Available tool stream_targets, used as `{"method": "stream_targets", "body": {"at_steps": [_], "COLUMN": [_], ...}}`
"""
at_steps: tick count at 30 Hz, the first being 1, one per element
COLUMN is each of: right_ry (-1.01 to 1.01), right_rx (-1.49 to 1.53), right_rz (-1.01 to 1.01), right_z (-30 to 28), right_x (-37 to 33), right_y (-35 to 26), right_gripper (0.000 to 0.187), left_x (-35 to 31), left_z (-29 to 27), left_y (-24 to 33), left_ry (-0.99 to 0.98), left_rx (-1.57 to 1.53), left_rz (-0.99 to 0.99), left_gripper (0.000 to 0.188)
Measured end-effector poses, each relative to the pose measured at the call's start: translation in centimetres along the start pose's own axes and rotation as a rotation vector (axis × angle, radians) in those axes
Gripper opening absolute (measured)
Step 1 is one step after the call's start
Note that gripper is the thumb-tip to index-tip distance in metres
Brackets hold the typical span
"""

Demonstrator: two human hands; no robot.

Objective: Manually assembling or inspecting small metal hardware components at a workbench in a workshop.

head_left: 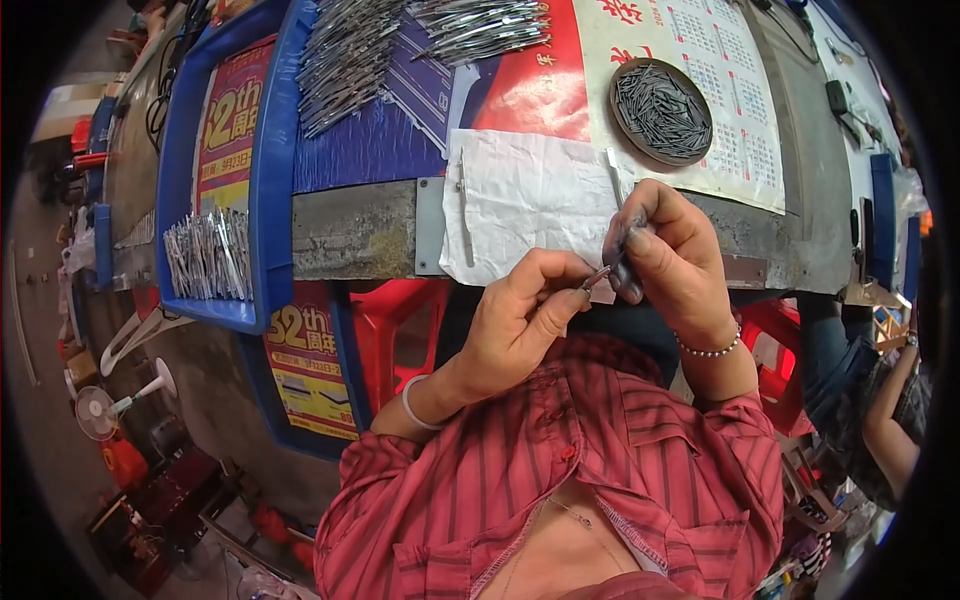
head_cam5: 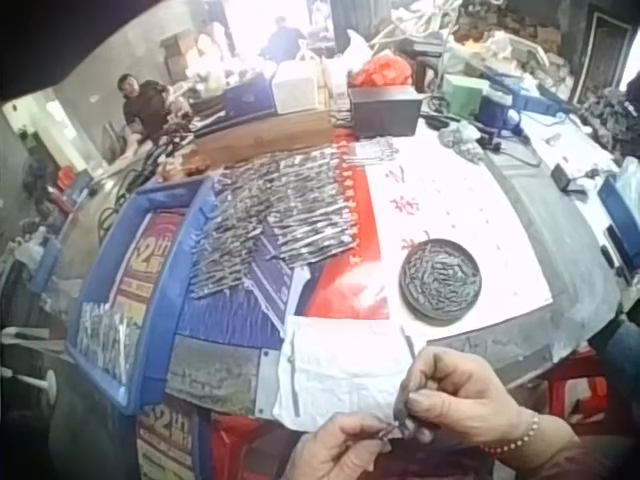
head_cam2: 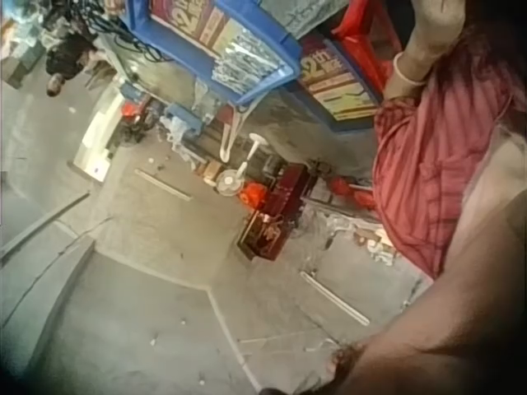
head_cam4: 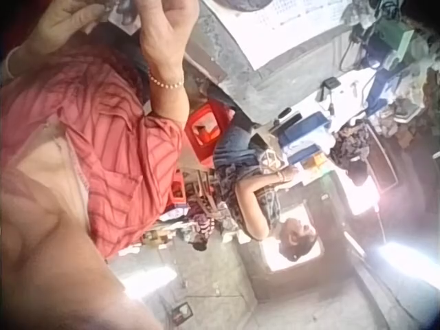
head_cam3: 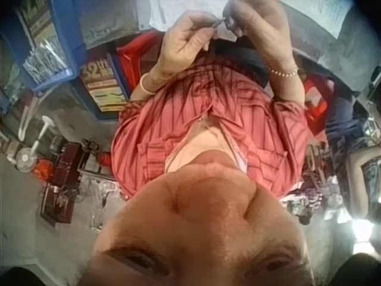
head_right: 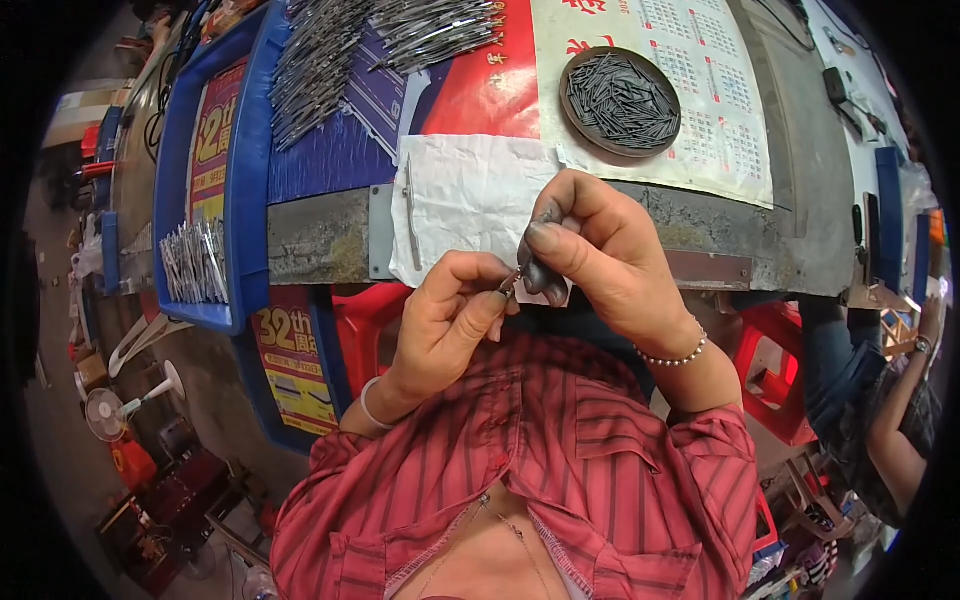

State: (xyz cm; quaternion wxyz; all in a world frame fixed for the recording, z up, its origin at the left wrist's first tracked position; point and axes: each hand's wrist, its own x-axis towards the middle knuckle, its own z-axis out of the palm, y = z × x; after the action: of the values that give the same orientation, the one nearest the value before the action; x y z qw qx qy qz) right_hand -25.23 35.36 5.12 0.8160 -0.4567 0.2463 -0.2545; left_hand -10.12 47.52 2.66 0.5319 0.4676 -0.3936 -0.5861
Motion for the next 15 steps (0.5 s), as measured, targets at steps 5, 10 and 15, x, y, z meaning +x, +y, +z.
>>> {"method": "stream_targets", "body": {"at_steps": [5,10,15], "right_ry": [0.016,0.042,0.13], "right_rx": [-0.058,-0.14,-0.354], "right_rz": [-0.023,-0.061,-0.237], "right_z": [0.1,0.3,1.4], "right_x": [0.0,-0.2,-1.4], "right_y": [0.2,0.6,1.2], "right_gripper": [0.015,0.016,0.012], "left_x": [-0.1,0.3,-0.1], "left_z": [-0.1,0.1,0.4], "left_y": [0.0,0.0,0.3], "left_ry": [0.011,0.069,0.106], "left_rx": [0.024,0.241,0.315], "left_rz": [0.006,0.174,0.24], "left_gripper": [0.018,0.016,0.015]}}
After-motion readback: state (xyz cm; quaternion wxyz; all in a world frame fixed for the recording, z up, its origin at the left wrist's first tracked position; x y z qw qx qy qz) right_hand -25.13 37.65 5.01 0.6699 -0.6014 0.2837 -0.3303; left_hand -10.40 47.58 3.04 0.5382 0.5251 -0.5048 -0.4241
